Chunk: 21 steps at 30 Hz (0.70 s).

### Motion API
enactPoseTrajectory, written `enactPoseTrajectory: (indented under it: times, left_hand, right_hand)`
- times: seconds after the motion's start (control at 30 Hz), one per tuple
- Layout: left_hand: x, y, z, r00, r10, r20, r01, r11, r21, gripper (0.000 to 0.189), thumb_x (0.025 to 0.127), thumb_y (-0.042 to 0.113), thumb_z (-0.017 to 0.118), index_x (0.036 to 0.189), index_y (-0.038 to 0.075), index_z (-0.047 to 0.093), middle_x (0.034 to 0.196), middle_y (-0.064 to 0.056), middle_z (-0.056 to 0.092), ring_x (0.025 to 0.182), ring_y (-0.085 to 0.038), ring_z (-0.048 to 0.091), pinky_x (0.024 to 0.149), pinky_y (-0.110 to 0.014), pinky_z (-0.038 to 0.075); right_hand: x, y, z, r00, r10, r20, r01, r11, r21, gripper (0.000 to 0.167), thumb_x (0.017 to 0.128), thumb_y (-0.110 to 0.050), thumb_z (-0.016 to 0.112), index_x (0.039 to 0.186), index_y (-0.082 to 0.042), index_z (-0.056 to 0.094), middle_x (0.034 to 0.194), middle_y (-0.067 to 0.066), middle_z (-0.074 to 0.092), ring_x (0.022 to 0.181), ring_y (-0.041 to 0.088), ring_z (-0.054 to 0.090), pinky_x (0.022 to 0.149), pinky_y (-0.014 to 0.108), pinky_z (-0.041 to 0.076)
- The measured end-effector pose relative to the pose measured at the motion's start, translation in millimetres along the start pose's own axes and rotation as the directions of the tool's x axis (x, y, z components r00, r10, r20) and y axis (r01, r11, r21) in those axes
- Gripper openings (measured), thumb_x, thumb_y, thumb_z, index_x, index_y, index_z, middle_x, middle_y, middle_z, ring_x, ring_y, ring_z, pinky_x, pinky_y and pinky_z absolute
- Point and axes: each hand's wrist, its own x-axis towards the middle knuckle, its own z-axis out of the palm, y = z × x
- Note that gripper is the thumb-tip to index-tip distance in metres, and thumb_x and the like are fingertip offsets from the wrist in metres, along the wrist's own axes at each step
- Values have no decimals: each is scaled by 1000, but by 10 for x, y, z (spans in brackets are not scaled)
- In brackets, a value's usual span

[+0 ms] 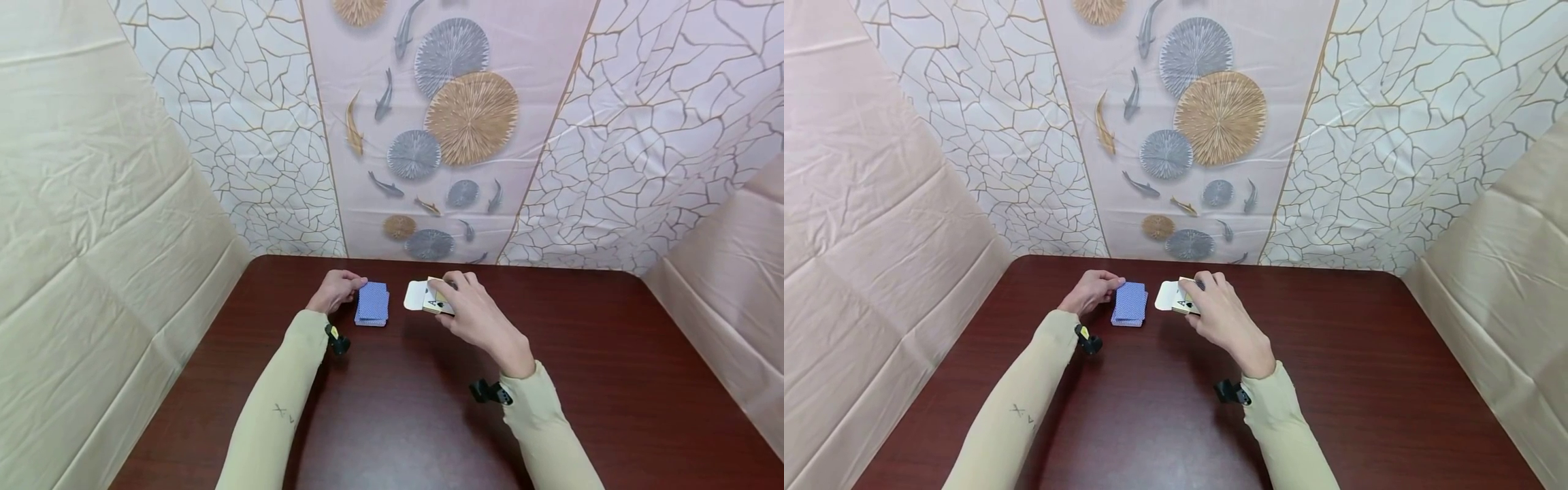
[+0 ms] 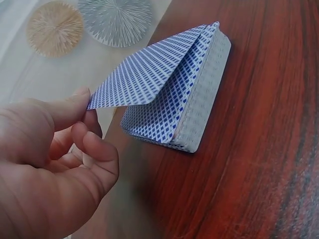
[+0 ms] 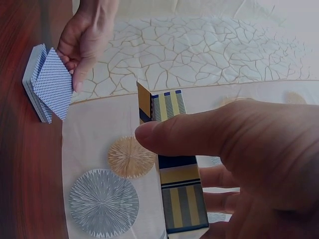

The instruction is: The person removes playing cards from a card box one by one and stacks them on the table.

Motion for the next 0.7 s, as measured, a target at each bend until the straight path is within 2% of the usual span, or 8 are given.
enactPoseTrajectory:
  times: [0.4,0.57,0.7]
  left_hand:
    - [1,-50,36,999,31,20,-34,991,130,21,91,24,71,101,5,69,81,0,57,64,-13,49,62,-28,45]
    - [-8,-85,66,999,54,-5,-53,985,166,20,91,25,71,99,7,68,82,-1,56,65,-14,48,61,-29,43]
    - [-4,-96,97,997,68,-40,-57,971,231,19,91,26,71,96,8,69,82,-2,57,67,-15,50,60,-28,43]
  right_hand:
    - [-3,1,-4,1000,4,5,-4,1000,-2,58,79,-14,81,132,-11,58,122,17,56,105,34,48,88,47,44]
    - [-7,-1,-18,1000,4,1,-4,1000,-4,58,78,-14,82,132,-11,58,122,17,56,105,35,49,89,47,44]
    - [-6,-4,-28,1000,9,4,-9,1000,-5,58,79,-14,81,132,-11,58,123,17,56,106,35,49,89,48,44]
